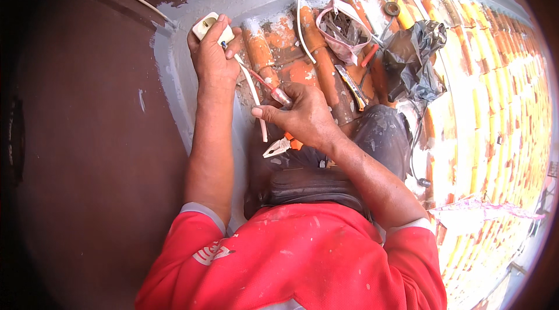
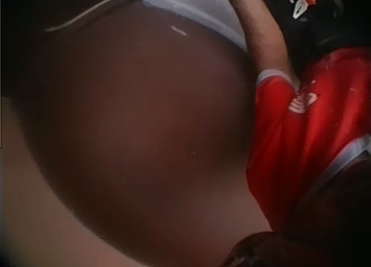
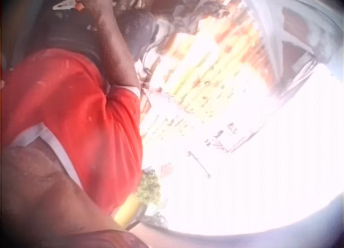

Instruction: The person connects wires to a wall socket, secures the connections with a screwdriver, and then strips and prepares additional wiring. The person works on a partially finished wall with exposed brick and conduit.

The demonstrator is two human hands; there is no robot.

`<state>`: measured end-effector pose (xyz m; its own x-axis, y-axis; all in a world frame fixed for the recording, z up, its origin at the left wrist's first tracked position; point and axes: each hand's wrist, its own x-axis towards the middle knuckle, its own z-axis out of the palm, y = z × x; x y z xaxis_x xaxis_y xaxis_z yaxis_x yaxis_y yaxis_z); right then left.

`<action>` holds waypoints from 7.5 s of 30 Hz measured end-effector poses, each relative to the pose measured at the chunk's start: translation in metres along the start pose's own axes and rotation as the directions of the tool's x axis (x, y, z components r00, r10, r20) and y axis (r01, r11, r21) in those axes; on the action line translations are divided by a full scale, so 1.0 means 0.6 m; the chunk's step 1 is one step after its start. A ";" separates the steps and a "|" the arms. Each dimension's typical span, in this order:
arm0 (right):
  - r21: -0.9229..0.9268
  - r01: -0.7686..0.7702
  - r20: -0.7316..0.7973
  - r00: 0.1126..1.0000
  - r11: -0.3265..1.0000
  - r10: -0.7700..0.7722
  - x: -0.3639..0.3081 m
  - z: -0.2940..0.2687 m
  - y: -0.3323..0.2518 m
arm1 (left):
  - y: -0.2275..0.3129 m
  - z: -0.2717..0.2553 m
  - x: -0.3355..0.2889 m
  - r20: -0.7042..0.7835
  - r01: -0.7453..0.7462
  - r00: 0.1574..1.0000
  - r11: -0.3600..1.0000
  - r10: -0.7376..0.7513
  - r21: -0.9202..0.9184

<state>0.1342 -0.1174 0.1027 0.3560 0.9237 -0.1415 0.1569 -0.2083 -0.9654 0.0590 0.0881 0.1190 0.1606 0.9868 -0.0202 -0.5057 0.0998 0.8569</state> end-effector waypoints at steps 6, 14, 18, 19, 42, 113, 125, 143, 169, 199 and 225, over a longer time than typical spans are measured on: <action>-0.335 0.509 0.116 0.857 0.793 -0.501 -0.004 0.025 0.038 | -0.003 -0.020 0.023 0.044 0.099 0.994 0.994 -0.101 0.046; -0.020 0.155 0.039 0.987 0.988 -0.155 0.044 -0.010 0.066 | -0.013 -0.057 0.042 0.171 0.202 0.969 0.968 -0.177 -0.148; 0.003 0.097 -0.022 0.995 0.995 -0.097 0.104 -0.013 0.108 | -0.063 -0.067 -0.020 0.291 0.443 0.873 0.886 -0.392 -0.135; 0.072 0.088 0.004 0.996 0.994 -0.088 0.116 -0.009 0.131 | -0.080 -0.073 -0.018 0.248 0.428 0.880 0.903 -0.405 -0.042; -0.885 0.085 0.027 0.991 0.457 -0.131 0.172 -0.110 0.235 | -0.231 -0.179 0.247 0.158 0.128 0.958 0.851 -0.239 0.510; -0.785 0.268 0.141 0.955 0.558 -0.261 0.424 0.094 0.148 | -0.279 -0.197 0.241 0.321 -0.102 0.947 0.910 -0.036 0.402; -0.897 0.134 0.128 0.991 0.421 -0.043 0.419 0.117 0.121 | -0.285 -0.199 0.239 0.280 -0.121 0.960 0.922 0.014 0.368; -0.883 0.175 0.155 0.984 0.435 -0.082 0.411 0.105 0.136 | -0.298 -0.199 0.244 0.279 -0.173 0.958 0.915 0.070 0.365; -0.833 0.273 0.165 0.953 0.482 -0.255 0.363 0.092 0.180 | -0.300 -0.201 0.241 0.286 -0.113 0.958 0.925 0.005 0.362; -0.720 0.366 0.225 0.927 0.590 -0.300 0.345 0.060 0.215 | -0.302 -0.199 0.241 0.270 -0.121 0.963 0.926 0.022 0.358; -0.804 0.266 0.185 0.962 0.531 -0.201 0.355 0.074 0.181 | -0.274 -0.191 0.252 0.172 -0.086 0.984 0.969 0.047 0.231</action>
<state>0.1860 0.0711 -0.0420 0.1401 0.9900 0.0171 0.9191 -0.1236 -0.3742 0.0692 0.2354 -0.0837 0.2801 0.9538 0.1086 -0.3081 -0.0179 0.9512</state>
